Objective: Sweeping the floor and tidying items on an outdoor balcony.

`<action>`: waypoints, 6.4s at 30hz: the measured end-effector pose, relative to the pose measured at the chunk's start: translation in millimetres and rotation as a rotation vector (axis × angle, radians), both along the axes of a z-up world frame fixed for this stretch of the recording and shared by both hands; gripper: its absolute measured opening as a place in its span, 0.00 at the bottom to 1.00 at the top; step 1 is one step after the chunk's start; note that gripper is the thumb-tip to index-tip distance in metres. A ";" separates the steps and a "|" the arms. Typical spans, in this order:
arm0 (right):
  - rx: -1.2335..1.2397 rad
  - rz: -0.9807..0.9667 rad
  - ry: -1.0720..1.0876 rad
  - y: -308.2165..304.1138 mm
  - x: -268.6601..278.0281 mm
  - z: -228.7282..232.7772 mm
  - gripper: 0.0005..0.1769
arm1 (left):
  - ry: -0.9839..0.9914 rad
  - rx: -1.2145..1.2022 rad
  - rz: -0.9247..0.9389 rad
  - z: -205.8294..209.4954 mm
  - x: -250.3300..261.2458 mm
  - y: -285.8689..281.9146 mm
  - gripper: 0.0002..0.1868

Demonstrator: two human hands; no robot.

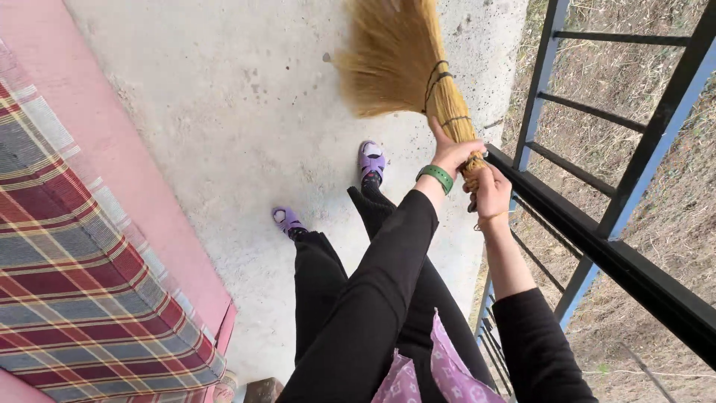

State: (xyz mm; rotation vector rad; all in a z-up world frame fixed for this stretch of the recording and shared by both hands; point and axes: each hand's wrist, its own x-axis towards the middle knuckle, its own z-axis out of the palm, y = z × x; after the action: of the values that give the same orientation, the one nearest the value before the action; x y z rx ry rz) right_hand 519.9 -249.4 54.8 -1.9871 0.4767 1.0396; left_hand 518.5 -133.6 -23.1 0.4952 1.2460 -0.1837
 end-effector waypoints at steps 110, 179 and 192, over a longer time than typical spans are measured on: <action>0.563 -0.212 0.591 823.9 328.5 114.5 0.29 | 0.226 0.434 0.238 128.1 309.1 854.3 0.63; 0.247 -0.226 -0.213 1115.0 617.3 121.0 0.31 | -0.287 0.042 -0.112 109.6 694.3 1107.4 0.52; 0.552 -0.260 0.470 1131.6 618.5 62.5 0.22 | 0.382 0.414 0.104 79.2 602.3 1153.2 0.55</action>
State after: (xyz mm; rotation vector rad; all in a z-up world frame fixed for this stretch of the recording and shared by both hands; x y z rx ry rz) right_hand 1138.4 882.2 117.3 -1.1631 0.5995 1.3036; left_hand 1120.8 1019.6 56.1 0.7738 1.6922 0.0772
